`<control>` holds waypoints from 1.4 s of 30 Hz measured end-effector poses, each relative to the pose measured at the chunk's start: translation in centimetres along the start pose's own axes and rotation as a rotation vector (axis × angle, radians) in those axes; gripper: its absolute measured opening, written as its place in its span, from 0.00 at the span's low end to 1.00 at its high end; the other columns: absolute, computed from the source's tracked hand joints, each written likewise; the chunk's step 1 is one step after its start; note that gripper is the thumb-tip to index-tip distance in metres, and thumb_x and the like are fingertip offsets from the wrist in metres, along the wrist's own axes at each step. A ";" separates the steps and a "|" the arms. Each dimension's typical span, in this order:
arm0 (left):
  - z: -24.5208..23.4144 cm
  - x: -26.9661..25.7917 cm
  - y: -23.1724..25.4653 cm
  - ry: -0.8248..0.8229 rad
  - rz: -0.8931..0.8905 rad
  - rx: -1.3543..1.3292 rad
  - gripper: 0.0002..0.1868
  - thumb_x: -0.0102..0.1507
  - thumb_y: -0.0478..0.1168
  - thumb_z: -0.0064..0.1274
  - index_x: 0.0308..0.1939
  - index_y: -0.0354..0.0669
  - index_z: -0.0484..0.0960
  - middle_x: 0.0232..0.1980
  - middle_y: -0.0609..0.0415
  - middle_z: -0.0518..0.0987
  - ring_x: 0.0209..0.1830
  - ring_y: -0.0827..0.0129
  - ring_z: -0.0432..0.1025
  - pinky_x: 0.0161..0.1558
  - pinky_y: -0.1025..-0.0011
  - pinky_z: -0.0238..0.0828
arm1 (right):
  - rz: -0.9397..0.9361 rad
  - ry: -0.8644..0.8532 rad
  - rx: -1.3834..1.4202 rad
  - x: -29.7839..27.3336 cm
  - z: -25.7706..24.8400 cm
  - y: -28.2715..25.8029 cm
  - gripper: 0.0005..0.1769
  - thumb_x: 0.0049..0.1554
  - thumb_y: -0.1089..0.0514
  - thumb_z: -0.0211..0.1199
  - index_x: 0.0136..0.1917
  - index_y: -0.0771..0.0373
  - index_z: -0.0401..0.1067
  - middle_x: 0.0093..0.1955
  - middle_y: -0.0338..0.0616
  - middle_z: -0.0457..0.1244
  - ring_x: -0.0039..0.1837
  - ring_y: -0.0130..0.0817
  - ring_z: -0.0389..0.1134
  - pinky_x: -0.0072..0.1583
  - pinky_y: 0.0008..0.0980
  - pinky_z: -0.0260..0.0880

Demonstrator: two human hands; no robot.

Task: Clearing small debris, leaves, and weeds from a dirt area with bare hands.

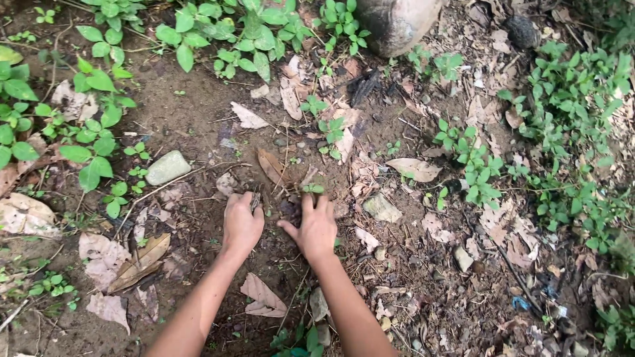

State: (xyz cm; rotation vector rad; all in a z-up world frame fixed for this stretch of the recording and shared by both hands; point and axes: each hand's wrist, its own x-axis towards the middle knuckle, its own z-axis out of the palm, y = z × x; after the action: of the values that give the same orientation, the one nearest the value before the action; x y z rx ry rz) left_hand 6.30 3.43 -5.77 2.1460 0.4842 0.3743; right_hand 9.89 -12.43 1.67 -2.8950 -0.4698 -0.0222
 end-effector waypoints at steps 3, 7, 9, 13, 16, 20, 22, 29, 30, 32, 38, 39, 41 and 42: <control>0.7 -0.5 0.8 -0.075 -0.096 0.022 0.12 0.60 0.35 0.56 0.45 0.32 0.80 0.44 0.32 0.78 0.46 0.39 0.74 0.51 0.49 0.69 | 0.002 0.041 0.101 -0.9 2.0 1.5 0.36 0.47 0.48 0.74 0.63 0.64 0.66 0.59 0.59 0.61 0.60 0.57 0.65 0.56 0.50 0.71; 3.3 -1.4 0.2 -0.120 -0.070 0.025 0.13 0.61 0.37 0.56 0.47 0.33 0.80 0.45 0.33 0.79 0.47 0.39 0.74 0.52 0.49 0.69 | 0.056 0.021 0.146 -1.5 1.8 3.1 0.30 0.47 0.53 0.74 0.59 0.65 0.68 0.59 0.59 0.63 0.57 0.58 0.67 0.56 0.50 0.71; 4.1 -1.6 1.5 -0.246 -0.152 -0.047 0.14 0.63 0.41 0.54 0.49 0.35 0.80 0.46 0.34 0.81 0.49 0.40 0.74 0.52 0.50 0.69 | 0.190 -0.002 0.324 -1.7 1.2 4.4 0.23 0.48 0.55 0.73 0.53 0.67 0.71 0.54 0.59 0.66 0.53 0.53 0.70 0.55 0.47 0.72; 6.9 -3.3 8.2 -0.412 -0.263 -0.212 0.18 0.65 0.46 0.50 0.51 0.37 0.79 0.46 0.35 0.83 0.49 0.43 0.77 0.51 0.52 0.70 | 0.555 0.102 0.943 -2.8 0.3 8.4 0.19 0.52 0.58 0.66 0.57 0.61 0.71 0.49 0.53 0.70 0.47 0.44 0.68 0.51 0.41 0.69; 12.1 -5.0 11.5 -0.344 -0.098 -0.374 0.25 0.69 0.51 0.49 0.56 0.29 0.73 0.53 0.29 0.78 0.55 0.41 0.73 0.57 0.52 0.65 | 0.821 0.354 1.654 -4.3 0.1 12.3 0.16 0.56 0.60 0.60 0.58 0.59 0.70 0.48 0.46 0.69 0.46 0.37 0.67 0.48 0.38 0.69; 14.0 -8.7 21.5 -0.547 -0.003 -0.287 0.32 0.67 0.58 0.46 0.54 0.27 0.71 0.60 0.29 0.71 0.64 0.39 0.66 0.64 0.52 0.60 | 0.875 0.645 2.045 -7.9 0.8 17.9 0.12 0.61 0.55 0.55 0.52 0.64 0.72 0.49 0.43 0.68 0.50 0.34 0.68 0.53 0.35 0.72; 16.0 -11.4 24.3 -0.693 0.024 -0.216 0.34 0.66 0.61 0.44 0.53 0.28 0.71 0.60 0.30 0.70 0.65 0.38 0.65 0.66 0.51 0.58 | 0.855 0.764 2.104 -10.2 0.8 20.6 0.13 0.63 0.53 0.54 0.53 0.63 0.72 0.49 0.42 0.67 0.51 0.33 0.68 0.53 0.35 0.71; 23.8 -24.2 33.6 -0.980 0.492 -0.049 0.36 0.69 0.64 0.35 0.56 0.30 0.69 0.66 0.32 0.67 0.75 0.37 0.52 0.70 0.29 0.31 | 0.916 1.139 2.082 -21.5 -4.7 29.6 0.25 0.64 0.37 0.51 0.54 0.60 0.73 0.49 0.38 0.66 0.50 0.32 0.66 0.52 0.34 0.70; 24.9 -26.5 34.9 -1.039 0.527 -0.003 0.36 0.69 0.65 0.35 0.57 0.31 0.69 0.66 0.33 0.67 0.76 0.38 0.52 0.70 0.30 0.31 | 0.900 1.222 2.157 -23.5 -5.7 30.8 0.27 0.62 0.35 0.50 0.53 0.59 0.73 0.49 0.39 0.67 0.50 0.34 0.68 0.53 0.34 0.71; 26.7 -31.0 37.0 -1.177 0.529 -0.034 0.36 0.69 0.64 0.35 0.58 0.31 0.70 0.67 0.33 0.67 0.74 0.39 0.55 0.70 0.36 0.39 | 0.925 1.364 2.119 -29.4 -5.0 34.5 0.23 0.63 0.39 0.52 0.53 0.60 0.73 0.49 0.39 0.67 0.50 0.33 0.68 0.52 0.34 0.71; 32.4 -45.3 38.5 -1.572 0.543 -0.240 0.35 0.70 0.63 0.33 0.62 0.33 0.72 0.66 0.35 0.73 0.68 0.45 0.66 0.67 0.56 0.61 | 1.270 1.842 1.641 -47.8 -6.1 43.3 0.11 0.63 0.54 0.62 0.51 0.65 0.75 0.43 0.41 0.68 0.39 0.31 0.68 0.41 0.34 0.70; 32.9 -47.3 38.6 -1.629 0.543 -0.274 0.35 0.70 0.62 0.33 0.63 0.34 0.71 0.66 0.36 0.74 0.68 0.46 0.66 0.66 0.57 0.60 | 1.409 1.940 1.500 -50.4 -7.6 43.9 0.10 0.62 0.57 0.64 0.50 0.67 0.75 0.40 0.42 0.69 0.35 0.31 0.68 0.38 0.34 0.70; 32.2 -50.4 40.2 -1.746 0.553 -0.194 0.35 0.70 0.62 0.33 0.63 0.35 0.72 0.65 0.36 0.75 0.67 0.46 0.68 0.66 0.56 0.61 | 1.502 2.046 1.407 -54.5 -10.4 44.7 0.13 0.63 0.54 0.63 0.50 0.68 0.75 0.41 0.43 0.69 0.36 0.32 0.70 0.39 0.35 0.72; 31.7 -51.6 41.0 -1.825 0.550 -0.115 0.35 0.69 0.62 0.32 0.62 0.35 0.72 0.64 0.36 0.76 0.66 0.46 0.69 0.65 0.55 0.62 | 1.581 2.109 1.336 -56.2 -11.7 45.0 0.17 0.63 0.51 0.63 0.49 0.69 0.74 0.42 0.44 0.70 0.38 0.33 0.71 0.41 0.37 0.73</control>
State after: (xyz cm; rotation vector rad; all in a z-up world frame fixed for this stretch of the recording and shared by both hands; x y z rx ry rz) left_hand -16.93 -65.03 5.12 1.6111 -1.1081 -1.1916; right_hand -29.11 -74.09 1.37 -0.2915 1.3592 -1.3408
